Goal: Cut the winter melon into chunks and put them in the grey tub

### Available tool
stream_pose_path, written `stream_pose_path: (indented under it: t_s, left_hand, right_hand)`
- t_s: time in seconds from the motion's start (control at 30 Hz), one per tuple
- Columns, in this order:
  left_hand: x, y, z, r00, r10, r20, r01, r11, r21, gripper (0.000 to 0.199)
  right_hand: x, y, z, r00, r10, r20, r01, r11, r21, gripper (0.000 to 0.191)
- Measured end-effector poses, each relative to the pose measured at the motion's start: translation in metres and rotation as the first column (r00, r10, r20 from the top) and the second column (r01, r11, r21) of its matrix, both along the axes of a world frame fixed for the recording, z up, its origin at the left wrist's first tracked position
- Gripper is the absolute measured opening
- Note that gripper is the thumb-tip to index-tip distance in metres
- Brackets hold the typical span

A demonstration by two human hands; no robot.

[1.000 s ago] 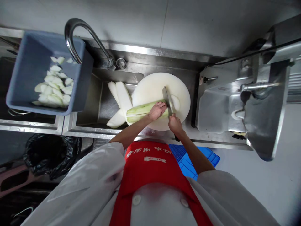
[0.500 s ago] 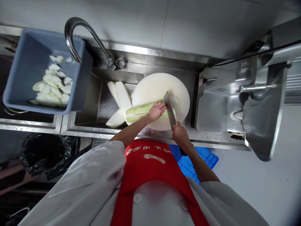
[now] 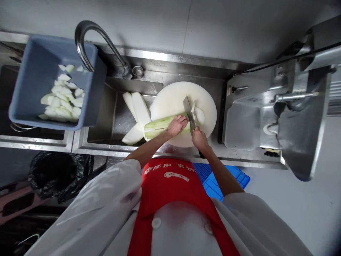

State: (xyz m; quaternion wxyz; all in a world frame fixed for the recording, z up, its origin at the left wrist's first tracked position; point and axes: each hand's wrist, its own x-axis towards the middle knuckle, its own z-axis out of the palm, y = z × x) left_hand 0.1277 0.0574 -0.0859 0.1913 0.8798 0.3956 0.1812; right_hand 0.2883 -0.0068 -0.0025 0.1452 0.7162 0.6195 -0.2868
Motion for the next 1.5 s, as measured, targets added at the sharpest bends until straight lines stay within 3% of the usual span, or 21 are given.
stream_pose_path:
  t_s: [0.17,0.3,0.47,0.73,0.83,0.93,1.03,1.27,1.37,1.5]
  left_hand:
    - [0.002,0.0,0.0,1.0,-0.007,-0.011,0.007,1.0,0.01,0.039]
    - [0.002,0.0,-0.002,1.0,-0.004,-0.014,0.004,1.0,0.007,0.038]
    - [0.002,-0.001,-0.004,1.0,-0.002,-0.018,0.002,1.0,0.015,0.038]
    - [-0.005,0.0,-0.002,1.0,-0.018,0.022,0.018,1.0,-0.025,0.037]
    - [-0.01,-0.002,-0.002,1.0,-0.01,0.025,0.01,1.0,-0.01,0.037]
    - [-0.012,-0.004,-0.002,1.0,0.0,0.013,0.0,1.0,0.018,0.036]
    - [-0.012,-0.004,0.0,1.0,-0.009,-0.007,0.01,0.999,0.03,0.037]
    - [-0.011,-0.004,-0.001,0.999,-0.025,-0.028,0.027,0.998,0.051,0.036]
    - [-0.011,-0.004,-0.004,0.999,-0.024,-0.022,0.025,0.998,0.051,0.036]
    - [-0.011,-0.004,-0.007,1.0,-0.021,-0.011,0.022,0.999,0.039,0.036]
  right_hand:
    - [0.007,-0.028,0.034,0.998,0.02,0.061,-0.021,1.0,0.005,0.03]
    - [0.007,-0.047,0.046,0.998,0.039,0.056,-0.036,0.998,-0.059,0.028]
    - [0.002,-0.037,0.037,0.998,0.049,0.036,-0.045,0.995,-0.084,0.024]
    - [-0.018,-0.005,-0.012,1.0,-0.019,-0.008,0.019,1.0,0.019,0.027]
    - [-0.02,0.004,-0.019,0.999,-0.021,-0.03,0.022,0.999,0.046,0.028]
    - [-0.016,0.013,-0.013,0.999,0.005,-0.051,-0.001,0.998,0.062,0.029]
    - [-0.011,0.009,0.005,0.999,0.018,-0.027,-0.016,0.997,0.079,0.029]
    - [-0.002,-0.041,0.043,0.996,0.064,0.061,-0.064,0.998,0.009,0.027]
    - [-0.002,-0.043,0.04,0.997,0.069,0.042,-0.068,0.997,-0.021,0.024]
    - [-0.012,-0.026,0.018,0.999,0.041,0.029,-0.041,0.999,0.008,0.024]
